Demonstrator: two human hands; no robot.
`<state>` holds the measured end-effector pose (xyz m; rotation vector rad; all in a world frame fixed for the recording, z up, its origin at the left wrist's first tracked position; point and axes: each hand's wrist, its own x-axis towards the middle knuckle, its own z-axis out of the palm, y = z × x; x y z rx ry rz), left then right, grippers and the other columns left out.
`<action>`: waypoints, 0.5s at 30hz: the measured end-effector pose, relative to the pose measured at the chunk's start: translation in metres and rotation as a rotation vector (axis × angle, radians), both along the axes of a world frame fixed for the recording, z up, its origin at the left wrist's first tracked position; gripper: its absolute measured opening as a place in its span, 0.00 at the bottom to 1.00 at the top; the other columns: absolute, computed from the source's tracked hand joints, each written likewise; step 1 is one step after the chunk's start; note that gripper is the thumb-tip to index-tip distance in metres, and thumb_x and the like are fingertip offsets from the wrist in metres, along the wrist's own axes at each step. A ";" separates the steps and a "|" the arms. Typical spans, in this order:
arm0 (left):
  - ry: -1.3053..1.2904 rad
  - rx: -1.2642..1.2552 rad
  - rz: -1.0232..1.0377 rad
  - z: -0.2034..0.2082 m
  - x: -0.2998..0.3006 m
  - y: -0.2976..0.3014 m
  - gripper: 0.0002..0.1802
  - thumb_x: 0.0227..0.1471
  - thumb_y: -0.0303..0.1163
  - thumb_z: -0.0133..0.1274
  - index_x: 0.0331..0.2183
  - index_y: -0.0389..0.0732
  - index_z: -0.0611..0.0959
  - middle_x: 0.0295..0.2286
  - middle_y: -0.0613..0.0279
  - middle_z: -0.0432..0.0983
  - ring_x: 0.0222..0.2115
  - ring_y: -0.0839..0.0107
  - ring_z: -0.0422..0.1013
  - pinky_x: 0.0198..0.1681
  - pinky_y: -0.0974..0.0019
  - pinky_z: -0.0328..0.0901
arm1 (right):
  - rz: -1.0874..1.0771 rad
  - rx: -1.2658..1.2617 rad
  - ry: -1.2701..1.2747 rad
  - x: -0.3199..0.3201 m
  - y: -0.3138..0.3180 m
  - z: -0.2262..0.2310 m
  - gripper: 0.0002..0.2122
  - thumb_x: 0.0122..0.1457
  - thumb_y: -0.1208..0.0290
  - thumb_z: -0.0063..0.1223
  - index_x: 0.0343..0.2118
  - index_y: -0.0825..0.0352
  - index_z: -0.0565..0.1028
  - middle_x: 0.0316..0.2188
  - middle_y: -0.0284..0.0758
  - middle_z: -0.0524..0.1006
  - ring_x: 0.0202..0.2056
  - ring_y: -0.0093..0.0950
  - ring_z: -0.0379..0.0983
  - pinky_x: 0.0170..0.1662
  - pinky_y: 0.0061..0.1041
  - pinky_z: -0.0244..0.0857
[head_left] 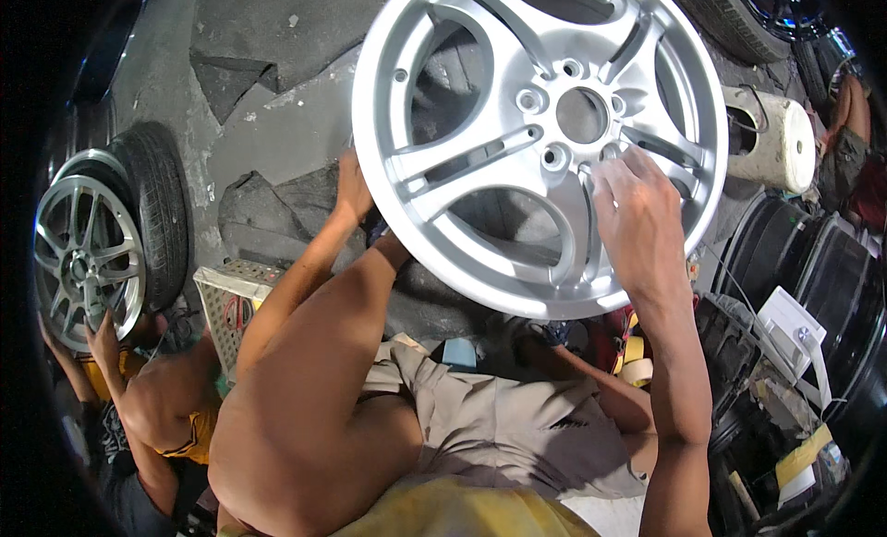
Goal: The person sits on the floor in a workshop and cleans a silver car rim. They use a small piece of cardboard to wipe the surface, then switch to a white cloth to wipe the spokes and center hub. The person also uses a spray bottle to apply liquid to the rim during the process.
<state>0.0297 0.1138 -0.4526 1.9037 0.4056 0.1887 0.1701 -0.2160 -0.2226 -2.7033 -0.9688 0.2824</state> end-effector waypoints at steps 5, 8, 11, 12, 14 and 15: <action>0.052 0.021 0.059 0.023 0.003 -0.002 0.21 0.62 0.35 0.45 0.34 0.23 0.82 0.27 0.47 0.83 0.29 0.66 0.78 0.34 0.59 0.70 | -0.064 -0.024 0.059 0.004 0.013 0.015 0.08 0.56 0.80 0.48 0.35 0.79 0.76 0.37 0.55 0.76 0.43 0.50 0.76 0.49 0.45 0.70; 0.170 -0.091 0.072 0.054 0.011 -0.019 0.23 0.62 0.36 0.44 0.34 0.22 0.81 0.27 0.46 0.82 0.30 0.66 0.77 0.35 0.59 0.70 | -0.091 0.028 0.034 -0.003 0.003 0.018 0.07 0.56 0.80 0.49 0.33 0.78 0.76 0.37 0.55 0.76 0.43 0.50 0.75 0.48 0.46 0.70; 0.147 -0.148 0.072 0.017 0.005 -0.003 0.23 0.62 0.36 0.44 0.35 0.23 0.82 0.28 0.45 0.82 0.32 0.64 0.77 0.37 0.58 0.70 | -0.032 0.025 -0.031 0.001 0.002 -0.002 0.05 0.57 0.81 0.52 0.31 0.77 0.78 0.35 0.53 0.77 0.38 0.46 0.77 0.43 0.39 0.72; 0.130 -0.147 0.077 0.001 0.000 0.005 0.22 0.62 0.37 0.44 0.36 0.23 0.82 0.29 0.44 0.82 0.32 0.63 0.78 0.38 0.58 0.70 | -0.078 0.098 0.039 0.005 0.004 0.007 0.05 0.57 0.81 0.53 0.32 0.77 0.78 0.34 0.51 0.78 0.37 0.42 0.78 0.43 0.35 0.72; 0.128 -0.078 0.061 0.001 -0.004 0.006 0.22 0.62 0.37 0.45 0.37 0.24 0.82 0.29 0.44 0.83 0.33 0.62 0.78 0.39 0.57 0.70 | -0.182 0.229 0.196 0.009 -0.009 0.029 0.04 0.59 0.81 0.56 0.33 0.77 0.80 0.31 0.46 0.80 0.34 0.33 0.79 0.41 0.25 0.71; 0.121 -0.055 0.030 0.001 -0.002 0.003 0.22 0.62 0.37 0.45 0.37 0.24 0.82 0.30 0.43 0.83 0.33 0.61 0.78 0.39 0.57 0.71 | -0.332 0.433 0.276 0.007 -0.023 0.035 0.04 0.60 0.80 0.57 0.35 0.75 0.81 0.30 0.41 0.80 0.33 0.26 0.77 0.41 0.21 0.69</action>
